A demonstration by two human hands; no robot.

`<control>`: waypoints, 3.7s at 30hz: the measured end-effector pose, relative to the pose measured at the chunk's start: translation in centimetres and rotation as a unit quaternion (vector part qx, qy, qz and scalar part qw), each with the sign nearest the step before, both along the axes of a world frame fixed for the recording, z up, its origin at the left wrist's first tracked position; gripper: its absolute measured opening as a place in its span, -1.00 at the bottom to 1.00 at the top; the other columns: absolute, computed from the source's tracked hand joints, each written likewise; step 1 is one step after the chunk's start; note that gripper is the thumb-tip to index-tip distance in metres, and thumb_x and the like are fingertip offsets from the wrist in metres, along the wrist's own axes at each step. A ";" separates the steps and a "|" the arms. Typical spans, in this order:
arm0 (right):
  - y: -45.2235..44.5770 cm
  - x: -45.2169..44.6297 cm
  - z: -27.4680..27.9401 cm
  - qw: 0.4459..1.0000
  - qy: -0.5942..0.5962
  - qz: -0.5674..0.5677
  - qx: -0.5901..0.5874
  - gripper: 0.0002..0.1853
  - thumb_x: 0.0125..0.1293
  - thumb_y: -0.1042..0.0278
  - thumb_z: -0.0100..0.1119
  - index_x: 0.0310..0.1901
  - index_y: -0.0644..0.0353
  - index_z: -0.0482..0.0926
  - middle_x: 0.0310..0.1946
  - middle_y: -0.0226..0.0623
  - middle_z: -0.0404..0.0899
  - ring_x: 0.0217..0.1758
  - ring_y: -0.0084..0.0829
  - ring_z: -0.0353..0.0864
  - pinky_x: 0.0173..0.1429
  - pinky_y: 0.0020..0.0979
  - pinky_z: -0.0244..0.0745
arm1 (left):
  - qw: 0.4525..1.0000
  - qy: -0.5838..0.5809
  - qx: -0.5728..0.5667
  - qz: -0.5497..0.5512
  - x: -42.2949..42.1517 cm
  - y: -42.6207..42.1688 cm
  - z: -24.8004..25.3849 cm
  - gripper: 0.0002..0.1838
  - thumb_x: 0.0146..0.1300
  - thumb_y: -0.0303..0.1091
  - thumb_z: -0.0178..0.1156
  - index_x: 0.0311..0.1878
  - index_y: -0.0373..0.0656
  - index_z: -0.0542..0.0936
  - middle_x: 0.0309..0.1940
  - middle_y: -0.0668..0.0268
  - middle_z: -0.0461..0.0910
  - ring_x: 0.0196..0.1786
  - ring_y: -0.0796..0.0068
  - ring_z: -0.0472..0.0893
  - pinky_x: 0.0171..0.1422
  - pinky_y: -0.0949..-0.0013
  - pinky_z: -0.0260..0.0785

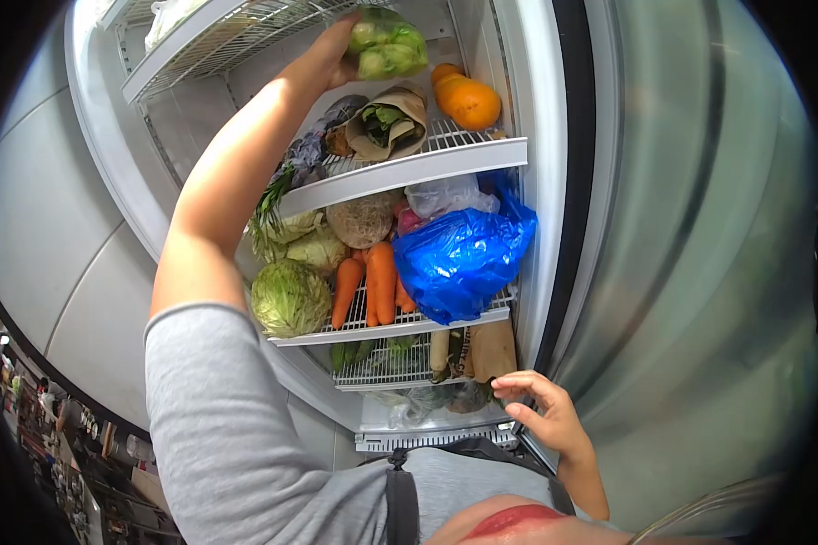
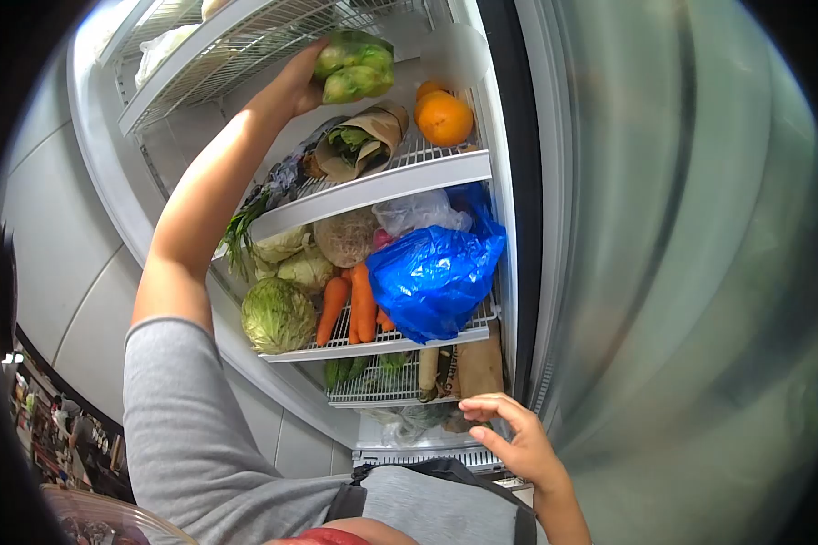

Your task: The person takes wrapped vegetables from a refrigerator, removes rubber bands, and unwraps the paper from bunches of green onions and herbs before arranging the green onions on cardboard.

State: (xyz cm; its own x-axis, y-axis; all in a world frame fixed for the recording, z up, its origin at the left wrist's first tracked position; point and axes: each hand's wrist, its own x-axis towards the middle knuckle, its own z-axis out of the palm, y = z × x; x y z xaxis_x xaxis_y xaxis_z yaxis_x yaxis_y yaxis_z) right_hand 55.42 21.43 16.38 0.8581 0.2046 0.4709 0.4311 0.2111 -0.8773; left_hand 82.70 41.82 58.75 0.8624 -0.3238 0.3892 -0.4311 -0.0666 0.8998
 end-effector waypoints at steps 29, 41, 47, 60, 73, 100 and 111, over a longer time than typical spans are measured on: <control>-1.9 2.9 -1.2 0.999 0.040 0.005 0.029 -0.65 0.32 0.53 0.26 0.13 0.39 0.58 0.07 -0.12 0.64 0.13 -0.32 0.64 0.25 -0.32 0.49 | 0.794 -0.008 0.564 0.225 5.4 11.0 3.2 0.02 0.25 0.50 0.11 0.59 -0.02 0.21 0.43 -0.06 0.34 0.31 0.03 0.51 0.32 -0.04 0.46; -2.1 0.9 -2.3 0.993 0.090 -0.076 0.012 -0.62 0.32 0.42 0.32 0.13 0.37 0.57 0.00 -0.15 0.68 0.03 -0.34 0.68 0.22 -0.34 0.53 | 0.898 0.092 0.390 0.180 3.8 14.6 -4.9 -0.43 0.27 0.14 0.32 0.13 -0.13 0.65 -0.01 0.23 0.72 -0.08 0.40 0.70 0.13 0.25 0.54; -2.0 0.1 -2.3 0.989 0.100 -0.105 0.025 -0.62 0.32 0.41 0.33 0.13 0.36 0.57 0.00 -0.14 0.69 0.02 -0.35 0.69 0.21 -0.34 0.53 | 0.960 0.063 0.255 0.094 7.3 14.8 -6.2 -0.63 0.30 -0.05 0.29 -0.02 -0.15 0.69 -0.09 0.24 0.75 -0.19 0.39 0.76 0.01 0.27 0.65; -1.9 -3.7 -3.3 0.978 0.132 -0.162 0.014 -0.63 0.31 0.53 0.27 0.15 0.35 0.56 0.05 -0.20 0.66 0.09 -0.39 0.64 0.23 -0.39 0.49 | 0.882 -0.012 0.401 0.248 4.1 14.8 -3.1 0.32 -0.05 0.83 -0.10 0.55 -0.11 0.27 0.34 -0.26 0.38 0.14 -0.06 0.65 0.19 0.08 0.58; -4.4 -12.3 -4.0 0.935 0.121 -0.333 0.012 -0.59 0.33 0.42 0.26 0.19 0.35 0.54 0.06 -0.18 0.65 0.09 -0.37 0.64 0.27 -0.36 0.49 | 0.553 -0.418 0.713 0.111 9.6 15.2 -3.2 -0.18 -0.04 -0.41 0.51 0.38 0.18 0.47 0.27 0.24 0.56 0.33 0.27 0.53 0.44 0.26 0.37; -4.2 -11.3 -0.4 0.967 0.077 -0.232 -0.068 -0.55 0.25 0.35 0.36 0.15 0.33 0.58 0.07 -0.15 0.65 0.11 -0.33 0.63 0.22 -0.36 0.47 | 0.969 -0.242 -0.021 0.055 -9.7 16.8 -12.5 -0.40 0.27 -0.38 0.12 0.39 -0.35 0.39 0.24 0.17 0.53 0.25 0.48 0.50 0.39 0.46 0.26; 9.4 -4.8 9.4 0.984 -0.110 -0.065 0.123 0.03 0.36 0.27 0.34 0.62 0.20 -0.22 0.57 0.05 0.04 0.58 -0.07 0.16 0.59 -0.08 0.11 | 0.918 -0.394 0.022 -0.034 -23.5 6.3 -27.3 -0.10 0.16 -0.62 0.27 0.56 -0.29 0.10 0.30 0.00 0.46 0.26 0.22 0.55 0.39 0.24 0.36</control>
